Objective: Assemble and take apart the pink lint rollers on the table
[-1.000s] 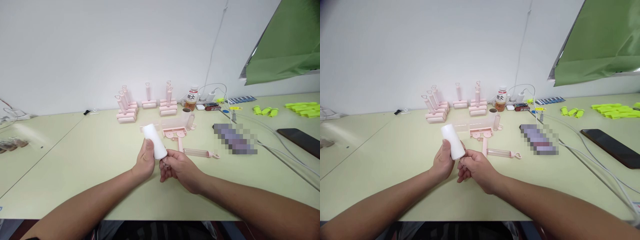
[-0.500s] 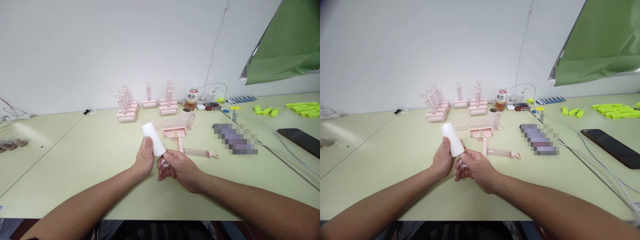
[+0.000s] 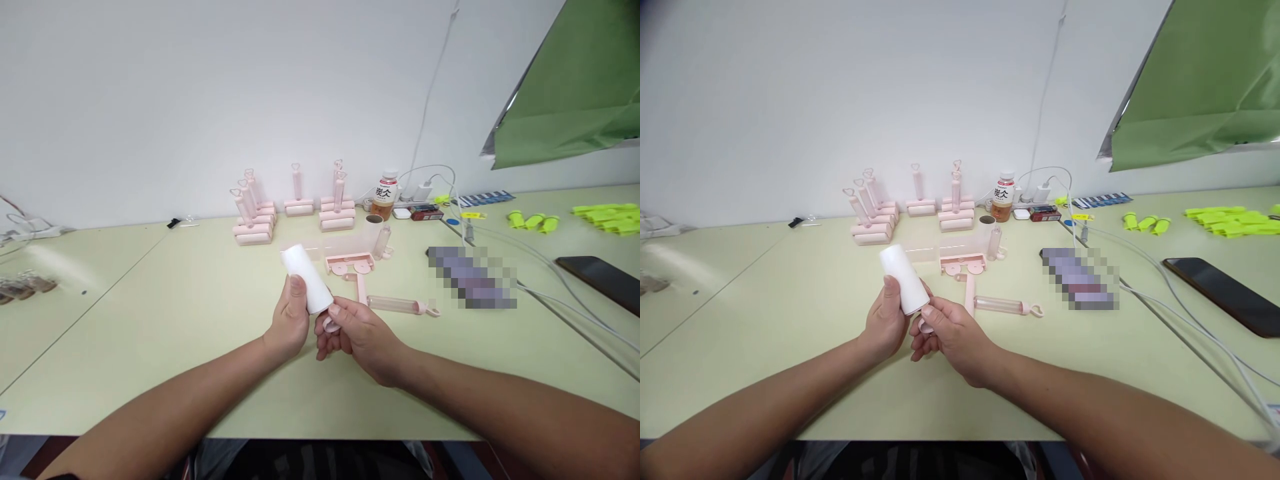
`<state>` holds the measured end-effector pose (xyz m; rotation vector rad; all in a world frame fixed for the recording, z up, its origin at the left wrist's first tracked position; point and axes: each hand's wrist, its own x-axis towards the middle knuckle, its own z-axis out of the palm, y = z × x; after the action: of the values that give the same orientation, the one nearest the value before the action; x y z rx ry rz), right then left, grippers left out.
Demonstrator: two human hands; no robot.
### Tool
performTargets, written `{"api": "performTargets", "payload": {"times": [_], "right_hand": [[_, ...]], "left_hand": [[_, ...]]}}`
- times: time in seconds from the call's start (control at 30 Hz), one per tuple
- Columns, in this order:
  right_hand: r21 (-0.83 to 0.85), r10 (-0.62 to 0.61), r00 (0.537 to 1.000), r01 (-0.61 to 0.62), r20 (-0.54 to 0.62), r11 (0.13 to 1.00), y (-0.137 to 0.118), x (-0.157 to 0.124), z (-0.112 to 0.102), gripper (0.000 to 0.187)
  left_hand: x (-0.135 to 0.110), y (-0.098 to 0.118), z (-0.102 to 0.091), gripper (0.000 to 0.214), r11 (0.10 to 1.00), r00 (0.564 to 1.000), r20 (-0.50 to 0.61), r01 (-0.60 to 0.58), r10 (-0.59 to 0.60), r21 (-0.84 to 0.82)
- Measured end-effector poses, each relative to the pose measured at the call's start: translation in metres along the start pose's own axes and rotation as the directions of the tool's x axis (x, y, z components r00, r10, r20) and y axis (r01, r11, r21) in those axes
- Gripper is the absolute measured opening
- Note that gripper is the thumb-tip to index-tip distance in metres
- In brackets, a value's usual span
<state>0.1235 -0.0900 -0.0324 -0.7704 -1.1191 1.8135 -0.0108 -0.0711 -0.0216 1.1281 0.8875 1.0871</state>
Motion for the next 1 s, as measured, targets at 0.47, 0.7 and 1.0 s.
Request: {"api": "performTargets", "payload": {"times": [0.47,0.7,1.0], "right_hand": [[0.275,0.154,0.981,-0.181,0.115,0.944,-0.007,-0.001,0.003,0.026],[0.196,0.240,0.968,-0.250,0.076,0.948,-0.005,-0.003,0.002,0.021],[-0.151,0.391,0.907,-0.369,0.158,0.917,0.002,-0.008,0.007,0.021]], "left_hand": [[0.002,0.000,-0.005,0.063,0.985,0.985,-0.062,-0.155,0.160,0.071],[0.007,-0.001,-0.012,0.053,0.958,0.961,-0.063,-0.263,0.271,0.114],[0.031,0.025,-0.059,0.042,0.660,0.813,-0.146,-0.336,0.563,0.672]]}}
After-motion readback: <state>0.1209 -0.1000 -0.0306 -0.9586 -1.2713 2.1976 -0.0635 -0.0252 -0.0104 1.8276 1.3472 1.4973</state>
